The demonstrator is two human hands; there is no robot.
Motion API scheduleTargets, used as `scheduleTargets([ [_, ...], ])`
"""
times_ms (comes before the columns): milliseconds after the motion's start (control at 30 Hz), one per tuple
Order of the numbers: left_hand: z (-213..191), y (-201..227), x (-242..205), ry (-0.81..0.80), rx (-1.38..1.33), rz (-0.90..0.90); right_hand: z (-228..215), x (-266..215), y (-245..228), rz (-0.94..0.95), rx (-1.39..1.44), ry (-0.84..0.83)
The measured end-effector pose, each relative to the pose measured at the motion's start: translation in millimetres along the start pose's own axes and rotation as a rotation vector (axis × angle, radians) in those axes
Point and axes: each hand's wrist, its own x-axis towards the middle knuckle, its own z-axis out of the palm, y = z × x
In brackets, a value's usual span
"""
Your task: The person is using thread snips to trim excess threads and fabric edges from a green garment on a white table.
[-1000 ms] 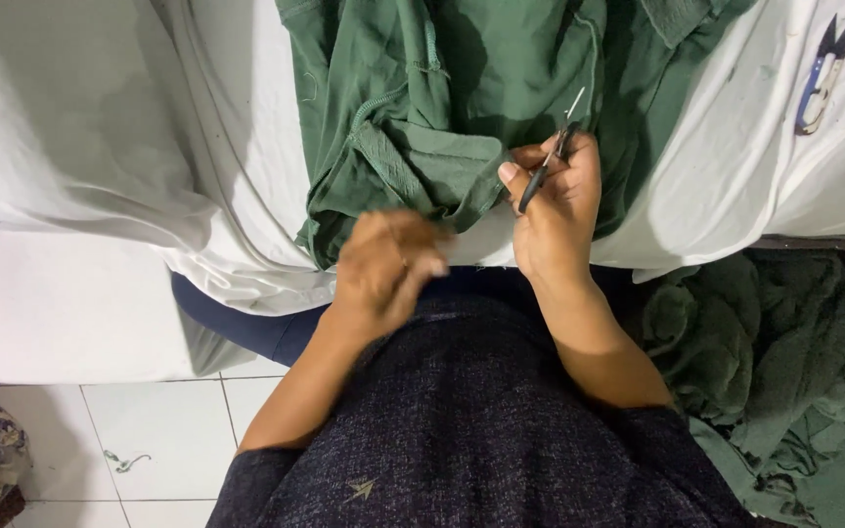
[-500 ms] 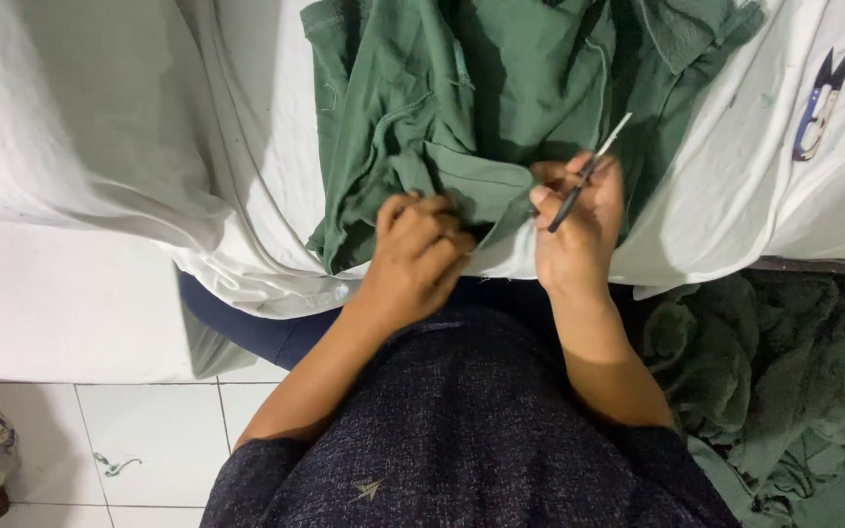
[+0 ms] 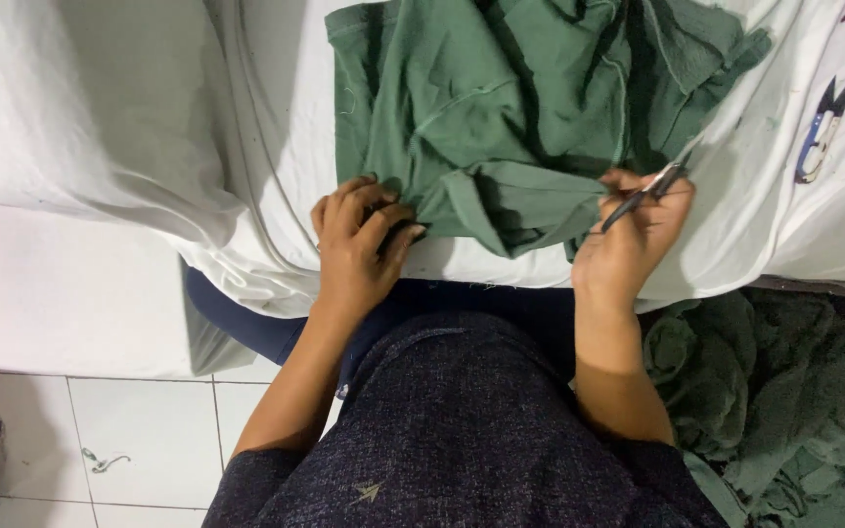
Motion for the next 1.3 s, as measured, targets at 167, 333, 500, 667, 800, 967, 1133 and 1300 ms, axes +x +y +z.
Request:
scheduleTargets([
  [167,3.8,-16.4,3.4,0.118,-0.217,-0.150,19.0,-0.9,-32.1,-0.159,-0.261,-0.019],
  [333,10.5,-64.6,42.7,0.125,0.127,-0.097,40.1,-21.1,-46.1,-0.440,-0.301,-0.288],
  [500,29.5,-91.5,50.3,0.195,0.221,-0.066,35.8,-33.5,-27.1,-0.272,-0.243,-0.372],
  [667,3.7,-69.1,12.8,0.140,0.145,-0.117,20.9,-27.5,-4.7,-0.144,-0.214,-0.385],
  [800,-29.3,-30.3,-9.4,-0.148,-0.333,-0.144,28.2,-24.4,-9.4,-0.136,-0.135,-0.426],
  [967,-18.7,-56.0,8.3,0.002,-0.191,-0.131,60.2,-22.9,-19.0,-0.142,-0.082,-0.515],
  [1133,17.9,-90.4,56.4,0.164,0.270,-0.060,76.6,-14.3,10.0,-0.178,-0.213,-0.617],
  [1300,20.3,-94.9,52.6,0.240,0.183,-0.090,58.8,-10.5,33.0,-0.207,-0.175,-0.519],
])
